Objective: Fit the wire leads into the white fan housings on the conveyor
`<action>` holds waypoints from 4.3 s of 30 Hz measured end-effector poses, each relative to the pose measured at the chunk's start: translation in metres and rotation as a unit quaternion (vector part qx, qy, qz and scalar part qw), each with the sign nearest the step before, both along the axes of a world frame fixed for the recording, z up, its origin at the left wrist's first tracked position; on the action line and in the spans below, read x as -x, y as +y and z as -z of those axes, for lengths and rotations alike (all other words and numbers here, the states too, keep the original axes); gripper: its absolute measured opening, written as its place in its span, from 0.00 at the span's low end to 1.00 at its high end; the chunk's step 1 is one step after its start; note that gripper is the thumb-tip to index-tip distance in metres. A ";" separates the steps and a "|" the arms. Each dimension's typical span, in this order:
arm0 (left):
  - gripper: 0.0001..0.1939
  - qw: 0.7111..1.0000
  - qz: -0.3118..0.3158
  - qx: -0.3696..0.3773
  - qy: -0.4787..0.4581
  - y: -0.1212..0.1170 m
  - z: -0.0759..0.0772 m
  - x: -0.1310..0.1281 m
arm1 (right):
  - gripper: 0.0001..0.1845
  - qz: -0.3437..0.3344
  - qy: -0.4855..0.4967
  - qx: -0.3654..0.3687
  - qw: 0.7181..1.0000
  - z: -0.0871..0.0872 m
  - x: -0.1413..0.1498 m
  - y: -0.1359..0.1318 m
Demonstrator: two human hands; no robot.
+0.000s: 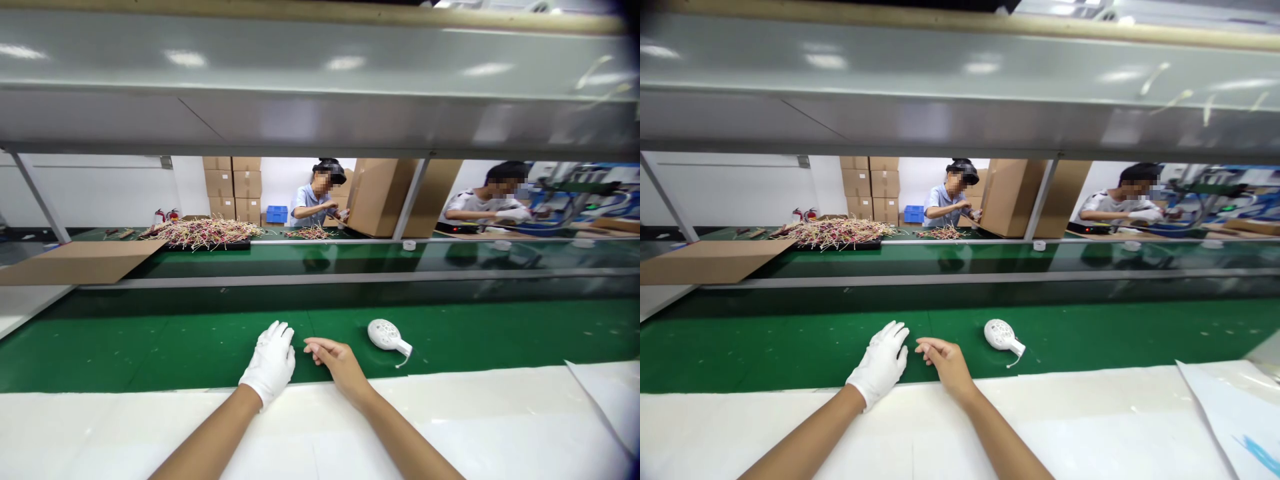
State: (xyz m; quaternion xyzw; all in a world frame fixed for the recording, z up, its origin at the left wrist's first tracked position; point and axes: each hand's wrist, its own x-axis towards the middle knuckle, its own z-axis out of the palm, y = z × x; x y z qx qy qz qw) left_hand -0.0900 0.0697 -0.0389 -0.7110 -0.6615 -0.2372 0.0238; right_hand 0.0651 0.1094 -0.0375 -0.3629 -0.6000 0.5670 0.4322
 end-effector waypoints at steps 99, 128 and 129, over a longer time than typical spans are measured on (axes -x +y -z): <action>0.27 0.993 0.014 0.032 -0.111 -0.003 -0.008 -0.003 | 0.10 -0.063 -0.237 -0.316 0.916 -0.003 0.007 -0.034; 0.21 0.957 -0.172 -0.027 -0.231 0.006 -0.008 -0.001 | 0.12 0.114 -0.141 -0.250 0.951 0.003 0.008 -0.021; 0.20 0.958 -0.169 -0.024 -0.231 0.005 -0.010 -0.001 | 0.12 0.116 -0.142 -0.250 0.951 0.003 0.008 -0.021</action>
